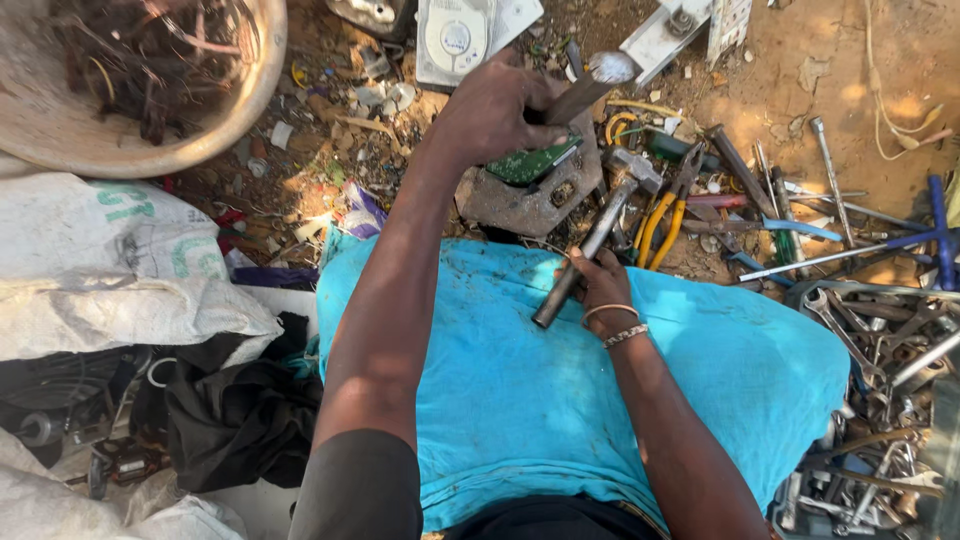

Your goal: The person sits on the ground and dismantles scrap metal components on a stone anvil block. They hammer a blue plastic-metal part, pull pieces apart by hand, use pliers on a fitting, hammer a metal bracket and a hard drive casing, and place removed metal pieces into a bowl of scrap.

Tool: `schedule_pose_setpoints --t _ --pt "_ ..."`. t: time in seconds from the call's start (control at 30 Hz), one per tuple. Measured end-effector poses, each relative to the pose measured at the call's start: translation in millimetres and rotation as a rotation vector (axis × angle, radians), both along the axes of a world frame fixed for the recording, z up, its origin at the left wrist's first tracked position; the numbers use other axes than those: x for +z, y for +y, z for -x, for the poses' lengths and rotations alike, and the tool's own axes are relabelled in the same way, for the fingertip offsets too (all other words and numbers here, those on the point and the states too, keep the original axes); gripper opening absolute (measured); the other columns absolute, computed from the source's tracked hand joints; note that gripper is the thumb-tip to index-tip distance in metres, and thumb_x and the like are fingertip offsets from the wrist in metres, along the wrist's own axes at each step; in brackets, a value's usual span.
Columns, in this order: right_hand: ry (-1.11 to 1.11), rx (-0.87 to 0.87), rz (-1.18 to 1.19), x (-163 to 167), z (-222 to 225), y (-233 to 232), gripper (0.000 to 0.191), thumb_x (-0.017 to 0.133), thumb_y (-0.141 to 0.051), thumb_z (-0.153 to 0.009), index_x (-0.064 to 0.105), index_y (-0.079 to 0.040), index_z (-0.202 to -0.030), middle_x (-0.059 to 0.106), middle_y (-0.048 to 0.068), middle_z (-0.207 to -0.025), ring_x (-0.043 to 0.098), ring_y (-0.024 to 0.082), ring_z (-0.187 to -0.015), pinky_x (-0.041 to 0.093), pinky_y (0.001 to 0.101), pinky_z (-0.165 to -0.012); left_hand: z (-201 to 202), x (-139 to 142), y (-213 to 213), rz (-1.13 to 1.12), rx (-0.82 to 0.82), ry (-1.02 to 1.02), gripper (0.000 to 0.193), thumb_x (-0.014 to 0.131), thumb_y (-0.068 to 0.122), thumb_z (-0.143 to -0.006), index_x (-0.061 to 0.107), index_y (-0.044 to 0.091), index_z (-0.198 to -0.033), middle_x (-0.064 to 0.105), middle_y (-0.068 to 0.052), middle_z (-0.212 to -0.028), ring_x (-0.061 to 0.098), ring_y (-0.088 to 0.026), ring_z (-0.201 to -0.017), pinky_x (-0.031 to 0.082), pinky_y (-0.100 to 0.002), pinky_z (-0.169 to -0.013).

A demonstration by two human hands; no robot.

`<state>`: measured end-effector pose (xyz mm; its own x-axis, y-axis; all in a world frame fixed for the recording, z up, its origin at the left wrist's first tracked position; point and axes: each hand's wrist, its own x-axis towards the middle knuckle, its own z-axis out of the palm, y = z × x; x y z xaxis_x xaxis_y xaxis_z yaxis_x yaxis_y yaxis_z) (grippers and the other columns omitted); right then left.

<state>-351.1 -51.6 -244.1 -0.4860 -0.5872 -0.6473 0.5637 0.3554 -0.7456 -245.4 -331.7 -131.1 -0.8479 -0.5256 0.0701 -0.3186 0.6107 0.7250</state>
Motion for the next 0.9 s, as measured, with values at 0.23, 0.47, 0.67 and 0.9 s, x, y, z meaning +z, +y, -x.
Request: schedule_pose_setpoints --t 0.23,0.47,0.67,0.9 --pt "0.069 -0.010 0.046 31 10 5 0.028 0.071 -0.020 -0.098 0.053 -0.004 -0.113 0.053 -0.001 -0.069 0.051 0.012 -0.051 0.045 0.0287 -0.043 -1 -4 4 0.025 -0.003 0.069 0.033 0.093 0.033 -0.069 0.084 0.014 -0.094 0.077 0.004 -0.117 0.060 -0.023 -0.098 0.051 -0.041 -0.090" --pt "0.718 0.006 0.358 160 -1 25 0.039 0.064 -0.012 -0.108 0.044 0.000 -0.139 0.065 0.006 -0.087 0.063 0.015 -0.061 0.055 0.0314 -0.053 -1 -8 10 0.122 -0.020 0.121 0.029 0.094 0.032 -0.071 0.085 0.014 -0.092 0.076 0.008 -0.119 0.058 -0.020 -0.092 0.049 -0.041 -0.092" --pt "0.870 0.154 0.331 271 7 13 0.072 0.059 -0.013 -0.108 0.020 -0.004 -0.167 0.059 0.003 -0.077 0.055 0.010 -0.054 0.049 0.0278 -0.046 -1 -4 18 0.049 0.061 0.025 0.030 0.092 0.033 -0.068 0.083 0.016 -0.091 0.075 0.014 -0.116 0.052 -0.022 -0.088 0.053 -0.034 -0.077" --pt "0.856 0.590 -0.024 280 -3 4 0.074 0.065 -0.010 -0.095 0.036 -0.005 -0.163 0.060 0.005 -0.073 0.052 0.011 -0.046 0.045 0.0282 -0.038 -8 0 21 0.140 0.032 0.005 0.024 0.091 0.023 -0.071 0.083 0.014 -0.092 0.076 0.013 -0.119 0.054 -0.021 -0.094 0.052 -0.036 -0.081"
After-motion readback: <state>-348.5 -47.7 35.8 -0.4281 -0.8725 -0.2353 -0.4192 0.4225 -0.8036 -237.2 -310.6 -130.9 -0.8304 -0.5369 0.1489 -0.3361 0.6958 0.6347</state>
